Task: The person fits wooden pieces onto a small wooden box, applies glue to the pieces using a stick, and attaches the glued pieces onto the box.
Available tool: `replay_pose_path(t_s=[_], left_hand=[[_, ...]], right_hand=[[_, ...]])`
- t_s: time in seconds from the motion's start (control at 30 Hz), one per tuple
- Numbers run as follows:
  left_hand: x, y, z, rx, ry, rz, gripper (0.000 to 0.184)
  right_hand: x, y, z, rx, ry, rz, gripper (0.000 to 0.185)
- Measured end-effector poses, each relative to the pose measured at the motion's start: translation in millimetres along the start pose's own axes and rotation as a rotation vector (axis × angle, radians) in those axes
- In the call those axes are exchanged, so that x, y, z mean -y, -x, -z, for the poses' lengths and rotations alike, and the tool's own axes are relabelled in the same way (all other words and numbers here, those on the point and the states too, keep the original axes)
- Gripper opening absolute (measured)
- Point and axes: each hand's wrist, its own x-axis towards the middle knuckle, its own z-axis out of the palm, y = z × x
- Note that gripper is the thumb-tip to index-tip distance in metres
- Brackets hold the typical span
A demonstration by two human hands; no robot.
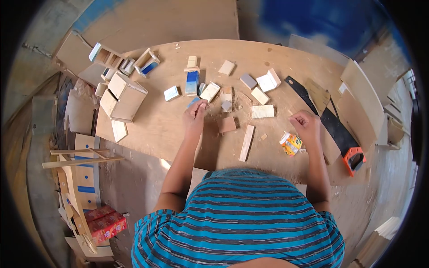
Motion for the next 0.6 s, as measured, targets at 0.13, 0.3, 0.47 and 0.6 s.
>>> replay_pose_path(t_s=[0.13,0.3,0.47,0.6], left_hand=[[-12.7,-25.9,10.2,-0.093,-0.304,-0.099,0.029],[0.1,-58.4,8.1,-0.260,-0.702,-0.491,0.050],[9.8,-78.5,17.2,-0.070,-0.583,-0.099,0.056],[16.0,-77.8,28.6,0.040,-0.478,0.023,0.065]], right_hand=[[36.3,-46.4,-30.0,0.102,0.119,0.188,0.014],[62.7,-78.8,-107.4,0.282,0.145,0.566,0.032],[63.0,-95.8,-155.1,0.429,0.362,0.745,0.033],[73.9,-119.8,-145.5,0.545,0.474,0.590,0.046]])
